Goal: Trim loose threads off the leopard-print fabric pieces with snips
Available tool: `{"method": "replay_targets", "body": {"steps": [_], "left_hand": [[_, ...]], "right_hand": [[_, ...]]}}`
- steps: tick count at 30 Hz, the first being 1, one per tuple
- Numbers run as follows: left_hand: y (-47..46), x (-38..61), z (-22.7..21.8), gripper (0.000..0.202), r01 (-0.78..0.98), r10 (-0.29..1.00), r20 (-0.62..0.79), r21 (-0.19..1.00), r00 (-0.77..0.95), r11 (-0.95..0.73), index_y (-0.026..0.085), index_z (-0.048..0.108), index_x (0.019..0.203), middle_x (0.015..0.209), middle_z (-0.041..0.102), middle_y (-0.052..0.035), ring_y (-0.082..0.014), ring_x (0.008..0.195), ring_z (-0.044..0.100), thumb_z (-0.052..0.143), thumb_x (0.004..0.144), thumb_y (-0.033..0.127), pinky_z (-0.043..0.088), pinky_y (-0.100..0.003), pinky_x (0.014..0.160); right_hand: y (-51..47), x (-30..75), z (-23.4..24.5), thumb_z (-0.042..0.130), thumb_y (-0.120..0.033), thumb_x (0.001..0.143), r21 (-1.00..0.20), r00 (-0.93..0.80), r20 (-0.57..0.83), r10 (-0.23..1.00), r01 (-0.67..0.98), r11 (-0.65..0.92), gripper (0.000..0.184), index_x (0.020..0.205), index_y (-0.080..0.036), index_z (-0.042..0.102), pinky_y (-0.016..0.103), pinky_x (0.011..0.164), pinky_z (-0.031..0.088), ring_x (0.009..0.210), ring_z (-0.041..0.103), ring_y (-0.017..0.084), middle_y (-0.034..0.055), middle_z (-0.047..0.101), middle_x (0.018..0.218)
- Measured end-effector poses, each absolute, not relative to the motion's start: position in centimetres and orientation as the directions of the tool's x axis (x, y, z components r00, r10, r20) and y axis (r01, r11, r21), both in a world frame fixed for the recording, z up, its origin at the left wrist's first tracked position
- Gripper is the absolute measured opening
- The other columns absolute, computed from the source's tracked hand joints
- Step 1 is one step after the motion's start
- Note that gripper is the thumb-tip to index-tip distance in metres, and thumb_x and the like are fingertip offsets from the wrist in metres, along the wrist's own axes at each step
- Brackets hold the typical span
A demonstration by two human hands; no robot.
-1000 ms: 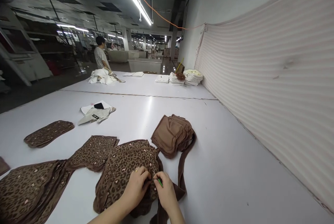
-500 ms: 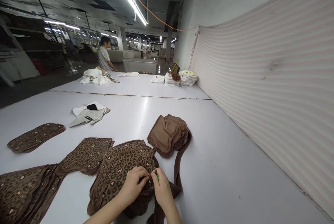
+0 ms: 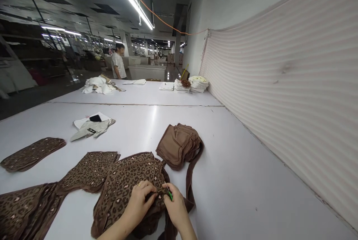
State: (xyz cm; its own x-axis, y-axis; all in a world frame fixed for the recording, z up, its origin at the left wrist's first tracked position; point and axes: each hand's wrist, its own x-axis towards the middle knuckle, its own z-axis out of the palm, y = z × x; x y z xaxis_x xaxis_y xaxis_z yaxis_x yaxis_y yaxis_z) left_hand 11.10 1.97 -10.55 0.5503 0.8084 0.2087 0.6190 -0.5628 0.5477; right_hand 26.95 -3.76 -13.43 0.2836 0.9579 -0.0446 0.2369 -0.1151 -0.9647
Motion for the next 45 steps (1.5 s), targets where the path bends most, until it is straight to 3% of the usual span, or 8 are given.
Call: {"method": "replay_targets", "body": {"steps": [4, 6, 9, 12, 19, 31, 36, 45], "left_hand": [[1.7, 11.1, -11.6, 0.014, 0.644, 0.794, 0.270, 0.471, 0.545, -0.603, 0.023, 0.061, 0.082, 0.084, 0.061, -0.0027, -0.0208, 0.086, 0.053, 0.049, 0.083, 0.017, 0.037, -0.038, 0.081], [1.7, 11.0, -12.0, 0.012, 0.647, 0.789, 0.287, 0.455, 0.543, -0.611, 0.022, 0.059, 0.080, 0.084, 0.061, -0.0022, -0.0203, 0.086, 0.053, 0.049, 0.083, 0.016, 0.037, -0.038, 0.082], [1.6, 10.9, -12.4, 0.010, 0.631, 0.766, 0.334, 0.435, 0.549, -0.642, 0.022, 0.057, 0.079, 0.083, 0.060, -0.0015, -0.0192, 0.085, 0.053, 0.049, 0.084, 0.016, 0.037, -0.038, 0.083], [1.5, 10.7, -12.6, 0.012, 0.609, 0.725, 0.392, 0.394, 0.566, -0.688, 0.021, 0.055, 0.081, 0.083, 0.059, -0.0013, -0.0183, 0.084, 0.052, 0.047, 0.086, 0.015, 0.036, -0.039, 0.085], [1.2, 10.5, -12.6, 0.015, 0.586, 0.652, 0.424, 0.293, 0.629, -0.756, 0.021, 0.056, 0.081, 0.082, 0.057, -0.0013, -0.0183, 0.083, 0.049, 0.046, 0.086, 0.011, 0.035, -0.039, 0.085], [1.4, 10.4, -13.8, 0.012, 0.533, 0.567, 0.535, 0.238, 0.626, -0.812, 0.021, 0.057, 0.075, 0.077, 0.054, 0.0013, -0.0170, 0.079, 0.043, 0.053, 0.085, 0.016, 0.030, -0.036, 0.082], [1.6, 10.5, -14.3, 0.012, 0.510, 0.543, 0.562, 0.235, 0.623, -0.828, 0.022, 0.057, 0.075, 0.076, 0.055, 0.0017, -0.0168, 0.079, 0.043, 0.053, 0.086, 0.018, 0.028, -0.037, 0.085], [1.5, 10.3, -14.0, 0.020, 0.502, 0.541, 0.575, 0.244, 0.614, -0.830, 0.022, 0.058, 0.075, 0.075, 0.056, 0.0015, -0.0166, 0.078, 0.045, 0.045, 0.090, 0.019, 0.028, -0.037, 0.086]], "right_hand": [[-4.9, 26.3, -13.0, 0.059, -0.030, 0.073, -0.926, 0.446, 0.062, 0.893, 0.359, -0.114, 0.021, 0.091, -0.024, 0.067, 0.034, 0.086, 0.046, 0.093, 0.061, 0.024, 0.0058, 0.066, 0.094], [-5.7, 25.4, -13.1, 0.060, -0.043, 0.075, -0.938, 0.465, 0.059, 0.883, 0.329, -0.111, 0.023, 0.085, -0.024, 0.068, 0.032, 0.078, 0.048, 0.085, 0.062, 0.023, 0.0054, 0.066, 0.085], [-6.5, 23.9, -14.1, 0.055, -0.057, 0.076, -0.979, 0.381, -0.162, 0.910, 0.054, -0.197, 0.038, 0.079, -0.021, 0.066, 0.024, 0.048, 0.043, 0.052, 0.056, 0.014, 0.0015, 0.062, 0.065], [-6.6, 22.8, -15.7, 0.057, -0.068, 0.069, -0.907, 0.211, -0.402, 0.891, -0.227, -0.355, 0.051, 0.076, -0.018, 0.062, 0.019, 0.030, 0.020, 0.030, 0.034, 0.003, -0.0032, 0.056, 0.056], [-5.6, 22.1, -16.0, 0.062, -0.076, 0.052, -0.813, 0.150, -0.510, 0.847, -0.405, -0.418, 0.062, 0.071, -0.017, 0.055, 0.016, 0.024, 0.016, 0.023, 0.032, 0.002, -0.0068, 0.053, 0.050], [-5.2, 22.2, -15.0, 0.067, -0.063, 0.058, -0.747, 0.122, -0.594, 0.795, -0.451, -0.488, 0.047, 0.064, -0.020, 0.048, 0.017, 0.027, 0.011, 0.024, 0.030, 0.001, -0.0082, 0.050, 0.047], [-5.1, 22.2, -14.7, 0.068, -0.057, 0.063, -0.714, 0.097, -0.631, 0.769, -0.461, -0.527, 0.045, 0.055, -0.020, 0.043, 0.017, 0.028, 0.011, 0.025, 0.025, 0.001, -0.0097, 0.042, 0.042], [-5.4, 22.1, -15.1, 0.066, -0.063, 0.061, -0.710, 0.071, -0.613, 0.787, -0.487, -0.509, 0.050, 0.053, -0.020, 0.042, 0.017, 0.032, 0.009, 0.029, 0.021, 0.001, -0.0107, 0.031, 0.039]]}}
